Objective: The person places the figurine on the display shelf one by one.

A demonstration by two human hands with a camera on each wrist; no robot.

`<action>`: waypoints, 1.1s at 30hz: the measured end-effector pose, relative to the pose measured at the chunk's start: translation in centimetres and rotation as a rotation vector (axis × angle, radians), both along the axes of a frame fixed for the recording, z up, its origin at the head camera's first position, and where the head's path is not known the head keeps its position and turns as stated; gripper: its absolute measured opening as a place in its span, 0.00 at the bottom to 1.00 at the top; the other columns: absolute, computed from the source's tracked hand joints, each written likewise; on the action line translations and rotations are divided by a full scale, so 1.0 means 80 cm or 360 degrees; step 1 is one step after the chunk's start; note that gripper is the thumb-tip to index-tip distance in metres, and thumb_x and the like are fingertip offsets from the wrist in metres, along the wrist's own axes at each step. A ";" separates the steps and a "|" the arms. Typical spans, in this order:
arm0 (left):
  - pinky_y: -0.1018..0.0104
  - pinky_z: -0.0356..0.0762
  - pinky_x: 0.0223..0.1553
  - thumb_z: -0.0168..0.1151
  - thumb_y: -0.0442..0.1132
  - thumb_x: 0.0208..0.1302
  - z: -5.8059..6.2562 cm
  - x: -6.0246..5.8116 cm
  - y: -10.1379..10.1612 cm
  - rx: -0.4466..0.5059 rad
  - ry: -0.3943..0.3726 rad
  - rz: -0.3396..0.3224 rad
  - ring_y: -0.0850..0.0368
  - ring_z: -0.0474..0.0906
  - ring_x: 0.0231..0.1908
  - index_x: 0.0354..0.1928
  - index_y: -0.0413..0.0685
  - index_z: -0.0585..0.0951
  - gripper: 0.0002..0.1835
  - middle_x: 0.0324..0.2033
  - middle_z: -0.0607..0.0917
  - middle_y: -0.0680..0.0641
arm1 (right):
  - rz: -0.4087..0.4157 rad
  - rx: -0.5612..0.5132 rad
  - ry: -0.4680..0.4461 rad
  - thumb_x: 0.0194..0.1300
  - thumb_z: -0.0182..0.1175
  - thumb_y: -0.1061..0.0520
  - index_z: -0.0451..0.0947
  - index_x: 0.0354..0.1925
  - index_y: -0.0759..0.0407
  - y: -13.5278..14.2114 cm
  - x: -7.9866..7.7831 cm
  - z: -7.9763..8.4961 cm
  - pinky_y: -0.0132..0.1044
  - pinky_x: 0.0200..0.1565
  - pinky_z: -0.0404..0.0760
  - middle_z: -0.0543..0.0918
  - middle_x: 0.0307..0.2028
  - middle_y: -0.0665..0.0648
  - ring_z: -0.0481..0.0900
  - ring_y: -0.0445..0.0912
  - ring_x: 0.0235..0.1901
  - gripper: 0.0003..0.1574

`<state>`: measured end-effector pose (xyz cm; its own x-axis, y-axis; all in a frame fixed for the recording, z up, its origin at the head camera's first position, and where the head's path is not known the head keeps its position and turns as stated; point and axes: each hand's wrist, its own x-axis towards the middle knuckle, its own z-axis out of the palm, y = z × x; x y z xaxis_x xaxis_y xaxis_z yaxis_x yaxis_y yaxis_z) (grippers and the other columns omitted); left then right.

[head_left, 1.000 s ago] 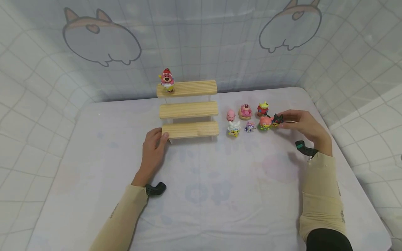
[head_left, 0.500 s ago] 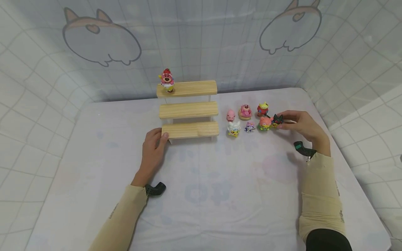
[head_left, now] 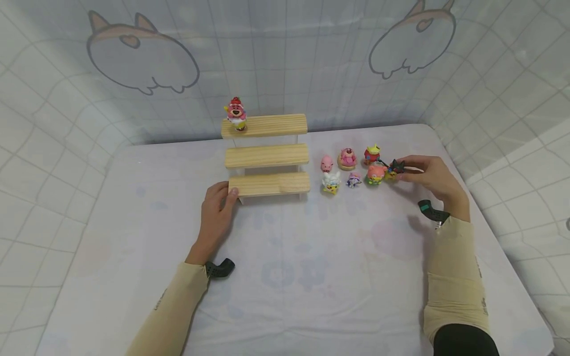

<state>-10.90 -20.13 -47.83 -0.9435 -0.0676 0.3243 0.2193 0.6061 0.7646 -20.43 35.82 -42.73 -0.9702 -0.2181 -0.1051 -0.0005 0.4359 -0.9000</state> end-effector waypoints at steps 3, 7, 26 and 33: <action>0.43 0.64 0.73 0.54 0.49 0.83 0.001 0.000 0.000 0.0000 -0.0006 0.0002 0.43 0.70 0.69 0.52 0.33 0.87 0.24 0.62 0.81 0.38 | -0.0042 -0.0042 0.0076 0.66 0.74 0.64 0.79 0.61 0.71 0.007 0.000 -0.002 0.20 0.53 0.80 0.89 0.46 0.38 0.86 0.32 0.50 0.28; 0.43 0.64 0.73 0.54 0.49 0.83 0.002 0.000 0.000 -0.0004 -0.0004 0.0000 0.43 0.70 0.69 0.52 0.33 0.87 0.24 0.62 0.81 0.38 | -0.0108 -0.0116 0.0185 0.65 0.73 0.66 0.80 0.60 0.72 0.015 0.000 -0.002 0.20 0.53 0.79 0.90 0.45 0.40 0.86 0.34 0.50 0.26; 0.44 0.65 0.72 0.54 0.48 0.83 -0.002 -0.002 -0.002 -0.0019 0.0027 -0.0008 0.43 0.71 0.69 0.50 0.31 0.87 0.24 0.61 0.81 0.38 | -0.0318 -0.0293 0.0441 0.64 0.72 0.69 0.82 0.56 0.73 -0.021 0.004 0.043 0.20 0.52 0.81 0.88 0.45 0.45 0.82 0.39 0.52 0.23; 0.44 0.64 0.73 0.53 0.48 0.83 -0.001 -0.002 -0.001 -0.0017 0.0017 -0.0008 0.42 0.71 0.69 0.52 0.31 0.86 0.24 0.61 0.81 0.37 | -0.0280 -0.0090 0.0515 0.67 0.71 0.65 0.82 0.58 0.68 -0.050 0.009 0.060 0.19 0.53 0.80 0.85 0.47 0.43 0.81 0.37 0.54 0.22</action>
<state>-11.08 -20.18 -47.93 -0.9402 -0.0596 0.3353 0.2306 0.6133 0.7555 -19.70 31.80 -37.96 -0.9744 -0.0417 0.2208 -0.2186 0.4042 -0.8882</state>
